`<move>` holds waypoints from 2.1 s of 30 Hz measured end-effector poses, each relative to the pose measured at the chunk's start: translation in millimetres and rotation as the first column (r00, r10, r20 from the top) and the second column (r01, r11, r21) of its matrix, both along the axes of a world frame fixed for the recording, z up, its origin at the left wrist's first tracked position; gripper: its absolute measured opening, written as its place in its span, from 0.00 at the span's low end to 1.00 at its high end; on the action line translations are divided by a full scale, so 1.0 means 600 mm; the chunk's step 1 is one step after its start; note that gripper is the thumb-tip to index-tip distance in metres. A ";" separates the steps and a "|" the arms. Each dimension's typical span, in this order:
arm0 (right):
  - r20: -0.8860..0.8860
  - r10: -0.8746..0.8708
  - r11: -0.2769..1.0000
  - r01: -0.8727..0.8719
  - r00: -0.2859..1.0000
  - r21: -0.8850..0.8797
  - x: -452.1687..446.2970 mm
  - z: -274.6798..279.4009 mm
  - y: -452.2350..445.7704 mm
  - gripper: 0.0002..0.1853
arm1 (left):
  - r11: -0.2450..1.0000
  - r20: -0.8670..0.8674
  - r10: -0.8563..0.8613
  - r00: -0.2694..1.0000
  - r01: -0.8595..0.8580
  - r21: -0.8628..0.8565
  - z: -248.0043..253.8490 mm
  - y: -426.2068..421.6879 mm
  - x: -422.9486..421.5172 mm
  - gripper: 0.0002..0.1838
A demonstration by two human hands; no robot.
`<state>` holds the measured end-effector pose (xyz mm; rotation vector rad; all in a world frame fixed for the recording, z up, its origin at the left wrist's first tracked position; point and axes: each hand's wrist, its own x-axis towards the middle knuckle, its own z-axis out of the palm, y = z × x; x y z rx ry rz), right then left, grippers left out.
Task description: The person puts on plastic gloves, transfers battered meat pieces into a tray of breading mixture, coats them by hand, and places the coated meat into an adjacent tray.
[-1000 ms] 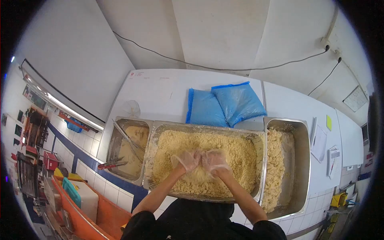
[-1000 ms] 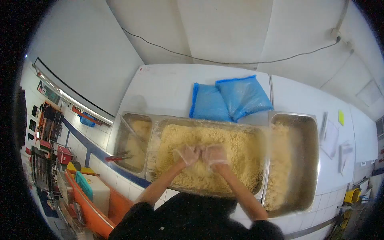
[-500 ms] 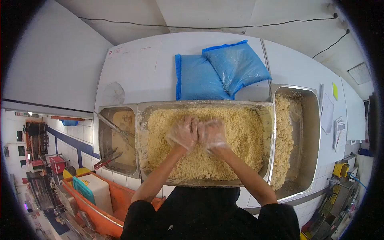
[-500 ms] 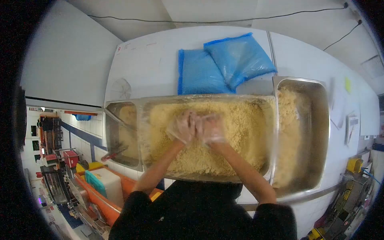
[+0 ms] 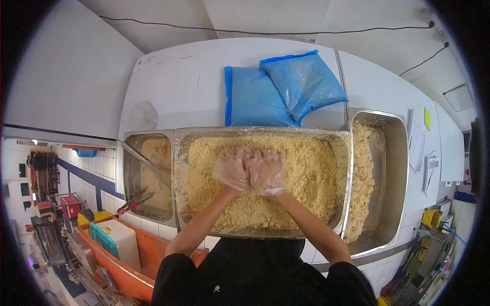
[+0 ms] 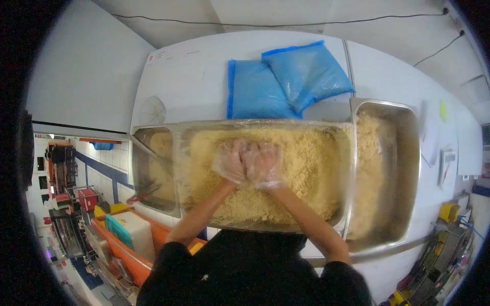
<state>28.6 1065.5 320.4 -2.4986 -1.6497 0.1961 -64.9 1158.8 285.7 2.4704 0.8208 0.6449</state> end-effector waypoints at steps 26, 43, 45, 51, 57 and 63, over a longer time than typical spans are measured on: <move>-0.081 0.479 0.741 -0.452 0.874 -0.496 0.109 0.028 -0.005 0.13 | 0.800 -0.781 -0.530 0.331 0.499 -0.332 -0.002 0.103 -0.047 0.39; -0.460 -0.188 0.977 0.117 0.868 -0.178 0.159 0.117 -0.108 0.31 | 0.907 -0.449 -0.241 0.860 0.035 -0.420 0.077 0.148 -0.155 0.36; -0.316 -0.298 0.918 0.179 0.901 -0.355 0.138 0.085 -0.163 0.28 | 0.920 -0.641 -0.195 0.742 -0.088 -0.382 0.087 0.126 -0.190 0.37; -0.752 -0.233 0.968 0.071 0.616 -0.242 0.042 -0.062 -0.213 0.27 | 0.829 -0.467 -0.347 0.813 0.034 -0.558 -0.087 0.023 -0.221 0.37; -0.951 -0.307 0.823 0.511 0.027 -0.251 -0.036 -0.084 -0.153 0.28 | 0.285 -0.243 -0.154 0.958 -0.193 -0.939 -0.020 -0.044 -0.154 0.35; -0.875 -0.018 0.650 0.659 -0.484 -0.379 0.009 -0.002 -0.153 0.28 | -0.006 0.104 0.328 0.939 0.113 -0.994 0.035 -0.032 -0.157 0.34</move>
